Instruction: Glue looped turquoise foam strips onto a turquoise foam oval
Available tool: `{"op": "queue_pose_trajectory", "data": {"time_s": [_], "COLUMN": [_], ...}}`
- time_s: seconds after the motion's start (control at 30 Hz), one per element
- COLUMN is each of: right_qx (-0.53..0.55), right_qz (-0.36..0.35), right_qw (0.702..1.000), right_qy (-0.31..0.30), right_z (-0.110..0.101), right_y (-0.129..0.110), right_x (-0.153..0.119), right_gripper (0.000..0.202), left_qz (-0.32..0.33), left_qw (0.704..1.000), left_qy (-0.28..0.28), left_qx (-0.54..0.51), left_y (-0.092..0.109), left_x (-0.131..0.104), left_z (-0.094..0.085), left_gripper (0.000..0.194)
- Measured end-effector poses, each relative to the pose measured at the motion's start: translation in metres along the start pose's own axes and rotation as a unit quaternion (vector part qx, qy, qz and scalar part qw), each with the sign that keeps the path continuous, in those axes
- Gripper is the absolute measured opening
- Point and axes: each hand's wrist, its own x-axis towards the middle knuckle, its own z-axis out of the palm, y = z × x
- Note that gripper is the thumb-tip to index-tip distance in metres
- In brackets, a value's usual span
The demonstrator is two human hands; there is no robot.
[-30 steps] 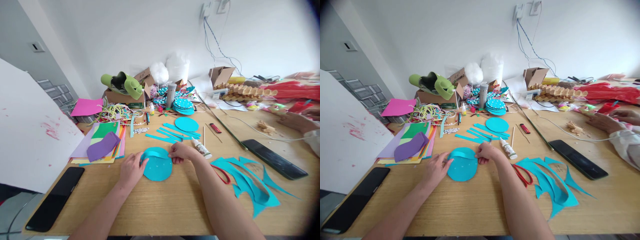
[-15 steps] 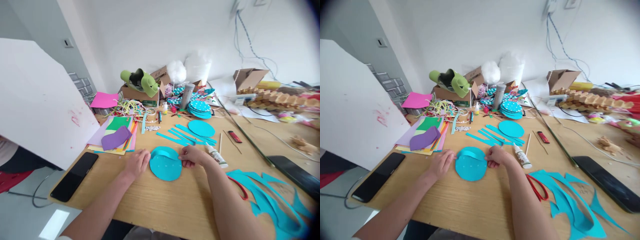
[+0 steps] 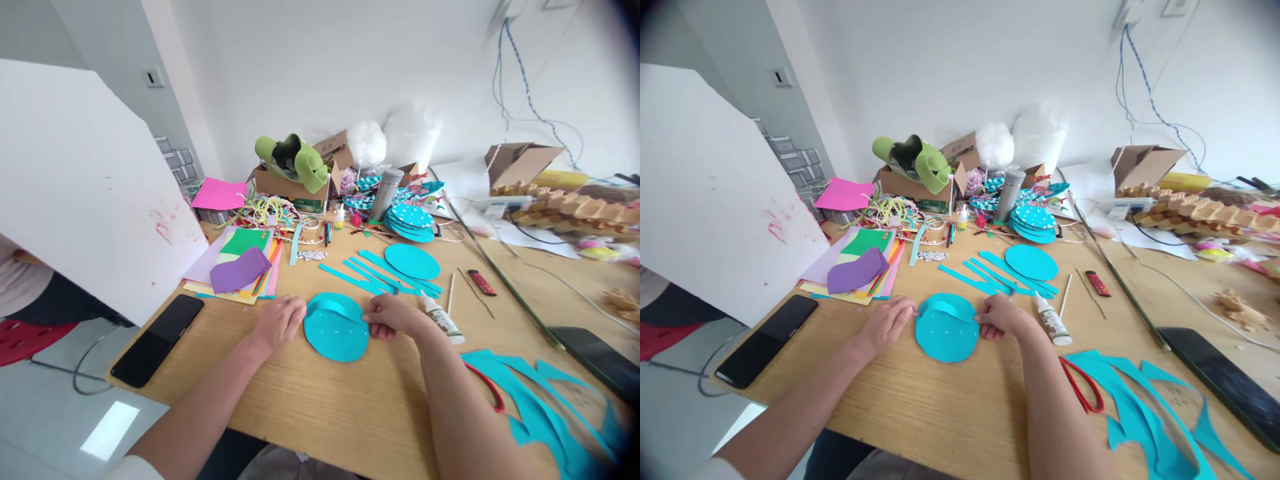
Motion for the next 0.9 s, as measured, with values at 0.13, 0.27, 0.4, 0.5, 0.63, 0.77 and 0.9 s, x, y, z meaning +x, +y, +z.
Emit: {"op": "queue_pose_trajectory", "data": {"time_s": [0.13, 0.27, 0.4, 0.5, 0.63, 0.77, 0.9], "right_qx": [-0.007, -0.006, 0.0, 0.011, 0.01, 0.012, 0.012], "right_qz": [0.0, 0.001, -0.002, -0.001, -0.003, -0.003, -0.006], "right_qw": [1.0, 1.0, 1.0, 1.0, 1.0, 1.0, 1.0], "right_qy": [-0.001, 0.0, 0.0, 0.0, 0.003, 0.001, 0.002], "right_z": [-0.0008, -0.0011, -0.0006, 0.0001, 0.0007, 0.0007, 0.0005], "right_y": [-0.0021, -0.0025, -0.001, -0.0015, -0.0052, -0.0065, -0.0036], "right_x": [-0.0016, -0.0014, -0.0001, -0.0007, -0.0041, -0.0058, -0.0029], "right_gripper": [0.022, 0.025, 0.023, 0.021, 0.022, 0.023, 0.022], "left_qz": [0.008, 0.023, 0.014, 0.008, 0.017, 0.027, 0.033], "left_qw": [1.0, 0.999, 1.0, 1.0, 0.999, 0.997, 0.996], "left_qy": [-0.023, -0.019, -0.017, -0.027, -0.042, -0.056, -0.065], "left_qx": [0.011, 0.017, 0.014, 0.011, 0.015, 0.036, 0.056], "left_y": [0.001, 0.0015, 0.0034, 0.0044, 0.0047, 0.0068, 0.0092], "left_x": [-0.001, -0.0015, -0.0014, -0.0015, -0.0011, 0.0002, 0.0004], "left_z": [0.0001, -0.0002, -0.0012, -0.0014, -0.0015, -0.0021, -0.0016], "left_gripper": [0.043, 0.039, 0.035, 0.035, 0.035, 0.035, 0.034]}}
